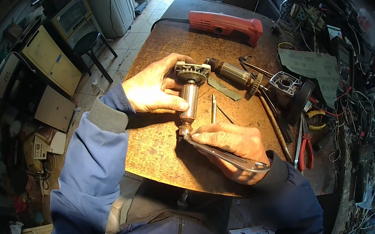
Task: The person uses a pencil to mark a cylindrical motor component, then retrieves pliers from a drawer and uses them to adjust a small part on the motor. The work occurs at a cluttered workbench with various tools and electronic parts visible.
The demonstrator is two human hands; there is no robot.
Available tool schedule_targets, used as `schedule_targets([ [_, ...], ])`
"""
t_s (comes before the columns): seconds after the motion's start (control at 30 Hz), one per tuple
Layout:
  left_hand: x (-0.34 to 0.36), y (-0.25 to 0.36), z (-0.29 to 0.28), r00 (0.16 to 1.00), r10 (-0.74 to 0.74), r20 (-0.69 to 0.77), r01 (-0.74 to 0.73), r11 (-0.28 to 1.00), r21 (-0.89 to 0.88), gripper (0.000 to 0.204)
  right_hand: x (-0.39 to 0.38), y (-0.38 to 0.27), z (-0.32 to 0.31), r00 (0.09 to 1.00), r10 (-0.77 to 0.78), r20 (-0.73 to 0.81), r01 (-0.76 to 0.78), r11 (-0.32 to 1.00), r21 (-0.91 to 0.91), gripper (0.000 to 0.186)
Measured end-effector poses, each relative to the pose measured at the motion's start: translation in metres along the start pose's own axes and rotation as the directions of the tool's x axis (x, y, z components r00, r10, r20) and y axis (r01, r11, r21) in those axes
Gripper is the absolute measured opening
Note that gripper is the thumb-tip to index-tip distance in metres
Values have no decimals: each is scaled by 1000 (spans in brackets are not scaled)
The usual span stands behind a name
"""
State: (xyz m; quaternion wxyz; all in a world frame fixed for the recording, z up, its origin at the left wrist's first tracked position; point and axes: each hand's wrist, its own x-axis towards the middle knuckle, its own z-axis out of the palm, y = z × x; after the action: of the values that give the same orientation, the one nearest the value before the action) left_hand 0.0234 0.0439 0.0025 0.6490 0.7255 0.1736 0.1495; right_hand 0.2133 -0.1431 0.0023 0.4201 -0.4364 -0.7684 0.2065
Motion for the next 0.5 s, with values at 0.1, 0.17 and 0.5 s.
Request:
schedule_targets([
  [0.1,0,-1,0,1000,3,2,-3,1000,-1,92,1,1,0,997,-69,21,69,997,18,24],
  [0.17,2,-4,-1,1000,14,13,-14,1000,-3,92,-1,2,-1,1000,-29,-7,29,997,76,22],
  [0.5,1,-1,-1,1000,8,27,-8,1000,6,90,0,0,-4,995,98,-26,-95,990,107,18],
])
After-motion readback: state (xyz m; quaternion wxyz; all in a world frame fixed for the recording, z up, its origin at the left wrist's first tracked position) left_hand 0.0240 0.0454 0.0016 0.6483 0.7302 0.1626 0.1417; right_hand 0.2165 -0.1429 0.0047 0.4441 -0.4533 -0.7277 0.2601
